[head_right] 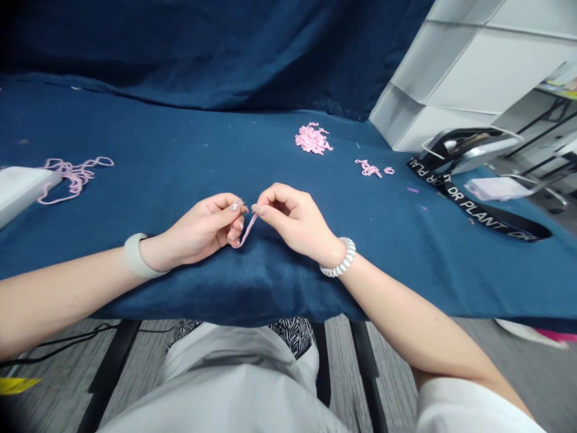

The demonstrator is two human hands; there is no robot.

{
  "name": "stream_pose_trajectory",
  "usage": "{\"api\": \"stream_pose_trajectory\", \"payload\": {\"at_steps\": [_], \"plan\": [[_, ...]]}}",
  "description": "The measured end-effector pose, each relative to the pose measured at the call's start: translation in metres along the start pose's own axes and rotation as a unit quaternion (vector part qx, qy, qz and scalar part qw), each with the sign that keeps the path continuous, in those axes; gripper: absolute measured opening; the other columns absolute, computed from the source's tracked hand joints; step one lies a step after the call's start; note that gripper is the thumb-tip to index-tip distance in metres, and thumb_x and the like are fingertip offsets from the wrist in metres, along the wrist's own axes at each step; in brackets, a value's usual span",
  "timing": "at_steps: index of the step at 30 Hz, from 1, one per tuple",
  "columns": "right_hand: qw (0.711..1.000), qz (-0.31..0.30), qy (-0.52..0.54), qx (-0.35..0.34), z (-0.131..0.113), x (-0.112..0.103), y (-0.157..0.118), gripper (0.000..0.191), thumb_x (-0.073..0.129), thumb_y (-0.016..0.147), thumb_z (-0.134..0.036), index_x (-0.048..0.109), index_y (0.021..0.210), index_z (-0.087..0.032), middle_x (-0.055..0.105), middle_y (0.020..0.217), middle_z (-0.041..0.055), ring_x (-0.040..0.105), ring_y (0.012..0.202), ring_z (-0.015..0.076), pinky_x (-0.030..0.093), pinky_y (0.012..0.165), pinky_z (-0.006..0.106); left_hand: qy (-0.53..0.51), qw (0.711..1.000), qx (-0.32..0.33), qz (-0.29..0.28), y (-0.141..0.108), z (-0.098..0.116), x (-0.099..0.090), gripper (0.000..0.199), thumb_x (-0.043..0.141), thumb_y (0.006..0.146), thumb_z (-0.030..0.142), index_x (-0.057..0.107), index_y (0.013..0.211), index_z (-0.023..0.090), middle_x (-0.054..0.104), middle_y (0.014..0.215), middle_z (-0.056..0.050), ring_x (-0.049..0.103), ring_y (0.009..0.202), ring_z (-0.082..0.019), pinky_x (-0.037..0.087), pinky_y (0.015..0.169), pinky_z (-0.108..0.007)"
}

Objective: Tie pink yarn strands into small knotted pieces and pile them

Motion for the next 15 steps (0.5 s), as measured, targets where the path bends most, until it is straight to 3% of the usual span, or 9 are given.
{"api": "stream_pose_trajectory", "payload": {"at_steps": [6, 15], "plan": [[1.0, 0.01, 0.028, -0.006, 0.0031, 0.0014, -0.0007, 0.017, 0.066, 0.083, -0.029, 0.062, 0.074, -0.015, 0.057, 0.075, 0.0009, 0.052, 0.068, 0.0091, 0.041, 0.064, 0.025, -0.07, 0.996, -0.054, -0.033, 0.0012, -0.0026, 0.0021, 0.031, 0.078, 0.073, 0.023, 0.06, 0.097, 0.012, 0.063, 0.064, 0.001, 0.057, 0.051, -0.006, 0.05, 0.051, -0.017], [0.995, 0.025, 0.083, 0.054, 0.0069, 0.0038, -0.0033, 0.021, 0.07, 0.079, -0.035, 0.063, 0.074, -0.015, 0.059, 0.075, 0.0013, 0.053, 0.068, 0.0101, 0.044, 0.066, 0.026, -0.05, 0.995, -0.084, 0.004, -0.0007, -0.0006, 0.0037, 0.019, 0.078, 0.07, 0.015, 0.061, 0.076, 0.009, 0.067, 0.066, -0.002, 0.063, 0.054, -0.009, 0.051, 0.048, -0.016]]}}
Point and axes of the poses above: each hand's wrist, its own y-axis towards the middle knuckle, its own x-axis out of the palm, z = x × y, the point moved 4 cm from there along y, towards the middle knuckle
